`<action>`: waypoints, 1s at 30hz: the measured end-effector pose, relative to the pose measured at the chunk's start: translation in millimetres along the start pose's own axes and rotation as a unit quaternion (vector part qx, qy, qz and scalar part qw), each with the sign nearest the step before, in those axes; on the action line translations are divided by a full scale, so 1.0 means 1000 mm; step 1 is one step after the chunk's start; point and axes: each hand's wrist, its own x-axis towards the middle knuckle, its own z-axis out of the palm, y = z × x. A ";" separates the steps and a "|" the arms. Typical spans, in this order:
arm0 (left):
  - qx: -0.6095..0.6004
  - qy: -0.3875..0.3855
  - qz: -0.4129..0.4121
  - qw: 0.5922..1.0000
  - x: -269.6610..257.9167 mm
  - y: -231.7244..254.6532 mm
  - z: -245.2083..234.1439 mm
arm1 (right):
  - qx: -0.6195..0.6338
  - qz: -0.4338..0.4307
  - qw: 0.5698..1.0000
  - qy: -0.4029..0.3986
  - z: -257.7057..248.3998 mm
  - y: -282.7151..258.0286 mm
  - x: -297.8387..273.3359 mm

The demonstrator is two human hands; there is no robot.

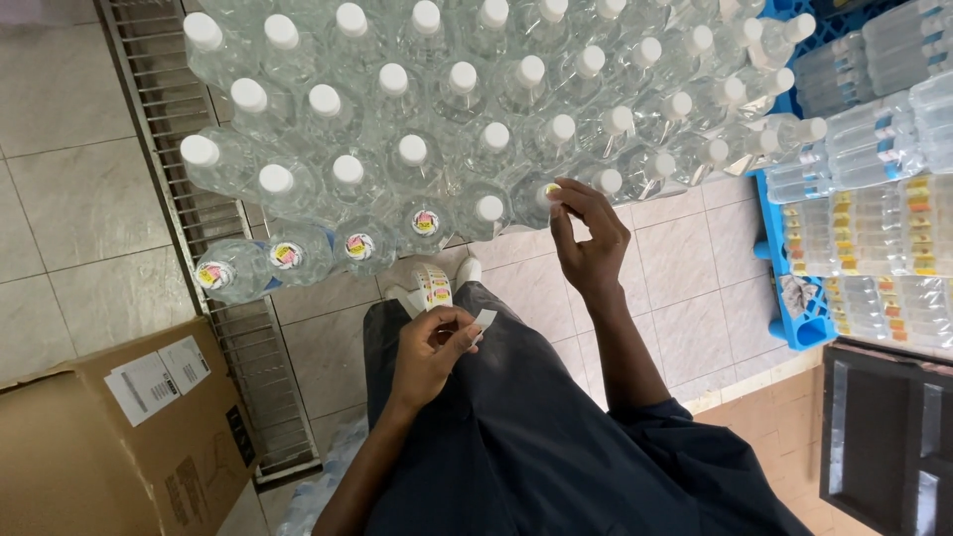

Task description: The person applies small round stickers to the caps of many plastic water bottles arranged on the floor. They peel stickers from a roll and press each one onto a bottle cap, working across multiple rows of bottles.

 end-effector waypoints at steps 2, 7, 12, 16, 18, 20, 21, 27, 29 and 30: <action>0.004 -0.002 -0.002 1.000 0.001 0.000 -0.002 | -0.007 -0.008 1.000 -0.003 0.000 -0.001 0.001; 0.001 -0.003 -0.020 1.000 0.004 0.002 -0.002 | -0.047 -0.059 0.997 -0.031 0.001 0.025 -0.004; -0.038 0.019 -0.016 0.999 0.010 0.007 0.005 | -0.068 -0.162 0.984 0.025 0.012 0.039 -0.010; -0.054 0.059 0.007 0.997 0.019 -0.005 0.012 | -0.100 -0.213 0.969 0.073 0.002 -0.007 -0.023; -0.057 0.077 0.013 0.995 0.025 -0.008 0.017 | 0.098 0.040 0.992 -0.066 -0.005 -0.038 -0.047; -0.053 0.069 0.019 0.996 0.030 -0.007 0.020 | 0.148 0.140 0.974 -0.097 0.002 -0.043 -0.060; -0.058 0.067 0.025 0.996 0.031 -0.008 0.024 | 0.195 0.235 0.943 -0.136 0.002 -0.045 -0.068; 0.001 -0.033 0.077 0.996 0.037 -0.008 0.028 | 0.427 0.378 0.817 -0.083 0.007 -0.009 -0.094; 0.027 -0.028 0.112 0.993 0.044 -0.007 0.030 | 0.426 0.377 0.818 -0.080 0.005 -0.010 -0.089; 0.049 -0.021 0.147 0.988 0.046 -0.007 0.030 | 0.423 0.377 0.820 -0.081 0.004 -0.011 -0.087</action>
